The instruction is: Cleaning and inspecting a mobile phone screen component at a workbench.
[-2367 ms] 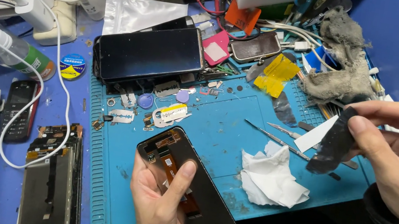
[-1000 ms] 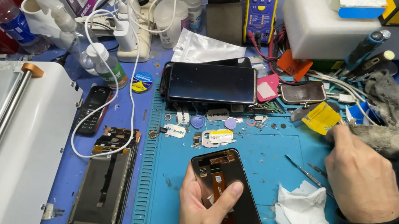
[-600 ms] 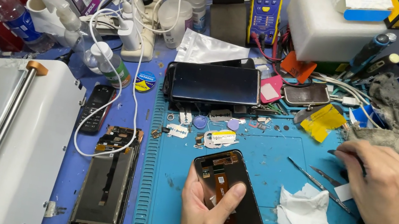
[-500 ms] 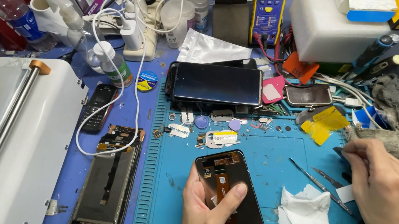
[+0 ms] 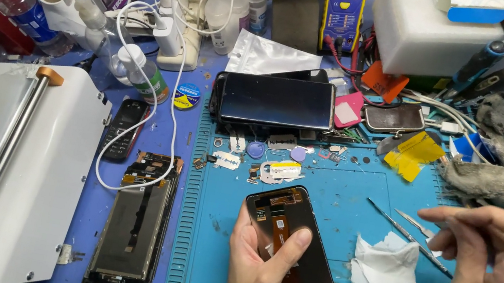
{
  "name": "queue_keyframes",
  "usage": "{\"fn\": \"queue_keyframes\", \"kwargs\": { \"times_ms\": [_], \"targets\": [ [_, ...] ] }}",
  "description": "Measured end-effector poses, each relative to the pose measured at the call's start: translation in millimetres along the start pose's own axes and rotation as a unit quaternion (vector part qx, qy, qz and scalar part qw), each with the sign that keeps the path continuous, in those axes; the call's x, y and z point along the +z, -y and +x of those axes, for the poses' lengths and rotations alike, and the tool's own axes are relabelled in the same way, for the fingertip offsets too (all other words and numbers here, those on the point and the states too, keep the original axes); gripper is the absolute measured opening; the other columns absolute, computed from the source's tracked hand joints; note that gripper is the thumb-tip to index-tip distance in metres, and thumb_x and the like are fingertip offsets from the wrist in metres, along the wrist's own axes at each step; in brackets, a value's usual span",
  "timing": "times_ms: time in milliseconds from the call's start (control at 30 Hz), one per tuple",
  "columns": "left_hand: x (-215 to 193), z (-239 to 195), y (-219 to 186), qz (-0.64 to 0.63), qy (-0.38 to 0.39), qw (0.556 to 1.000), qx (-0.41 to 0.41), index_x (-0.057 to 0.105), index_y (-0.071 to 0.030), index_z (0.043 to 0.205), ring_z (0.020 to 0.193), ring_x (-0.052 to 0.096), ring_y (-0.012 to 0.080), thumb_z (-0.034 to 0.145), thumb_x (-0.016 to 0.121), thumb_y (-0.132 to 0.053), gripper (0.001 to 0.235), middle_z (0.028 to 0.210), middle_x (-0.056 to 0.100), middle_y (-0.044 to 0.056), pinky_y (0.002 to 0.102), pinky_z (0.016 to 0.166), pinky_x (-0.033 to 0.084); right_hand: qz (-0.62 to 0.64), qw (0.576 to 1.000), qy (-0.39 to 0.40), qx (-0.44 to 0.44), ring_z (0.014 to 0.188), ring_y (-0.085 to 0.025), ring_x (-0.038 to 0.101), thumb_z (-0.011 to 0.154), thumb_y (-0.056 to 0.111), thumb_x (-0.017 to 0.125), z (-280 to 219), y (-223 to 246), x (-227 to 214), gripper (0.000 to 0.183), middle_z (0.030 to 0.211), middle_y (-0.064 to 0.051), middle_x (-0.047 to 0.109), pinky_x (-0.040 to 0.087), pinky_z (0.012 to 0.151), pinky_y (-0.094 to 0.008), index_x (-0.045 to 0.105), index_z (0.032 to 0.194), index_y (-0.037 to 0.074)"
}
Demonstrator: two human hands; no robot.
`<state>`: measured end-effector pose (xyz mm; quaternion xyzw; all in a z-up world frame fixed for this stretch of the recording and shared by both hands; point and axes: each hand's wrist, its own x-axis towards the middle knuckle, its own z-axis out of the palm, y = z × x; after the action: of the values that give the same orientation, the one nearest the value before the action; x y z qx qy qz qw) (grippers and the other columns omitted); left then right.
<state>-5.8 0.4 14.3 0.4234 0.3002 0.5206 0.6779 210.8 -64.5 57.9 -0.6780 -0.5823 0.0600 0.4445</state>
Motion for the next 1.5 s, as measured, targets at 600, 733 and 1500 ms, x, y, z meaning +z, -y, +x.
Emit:
{"fn": "queue_keyframes", "kwargs": {
  "times_ms": [600,733,1500],
  "targets": [
    [-0.4,-2.1,-5.3,0.059,-0.012,0.996,0.064,0.052,-0.002,0.123,0.072,0.058,0.0093,0.092,0.069,-0.005,0.035,0.093,0.065,0.003,0.022,0.070,0.050,0.194,0.980,0.018,0.025,0.083,-0.018,0.070,0.094,-0.018,0.055,-42.9,24.2,76.6,0.019,0.121,-0.017,0.064,0.061,0.074,-0.025,0.052,0.107,-0.003],
    [-4.7,-3.2,-3.7,0.013,0.006,0.999,0.029,0.050,-0.002,0.125,0.071,0.057,0.0077,0.095,0.067,-0.005,0.035,0.093,0.064,0.002,0.020,0.067,0.049,0.089,0.996,-0.025,-0.017,0.080,-0.022,0.067,0.083,-0.021,0.076,-37.0,40.0,73.1,0.020,0.097,-0.019,0.067,0.058,0.075,-0.028,0.065,0.095,-0.010],
    [2.2,-5.2,-4.6,0.065,-0.060,0.992,0.089,0.044,-0.001,0.139,0.097,0.070,0.0183,0.094,0.068,-0.002,0.051,0.118,0.067,0.012,0.029,0.090,0.060,0.132,0.986,0.049,0.091,0.068,-0.019,0.059,0.085,-0.017,0.073,-29.8,45.6,63.8,0.016,0.094,-0.021,0.070,0.048,0.064,-0.025,0.063,0.098,-0.016]
  ]
}}
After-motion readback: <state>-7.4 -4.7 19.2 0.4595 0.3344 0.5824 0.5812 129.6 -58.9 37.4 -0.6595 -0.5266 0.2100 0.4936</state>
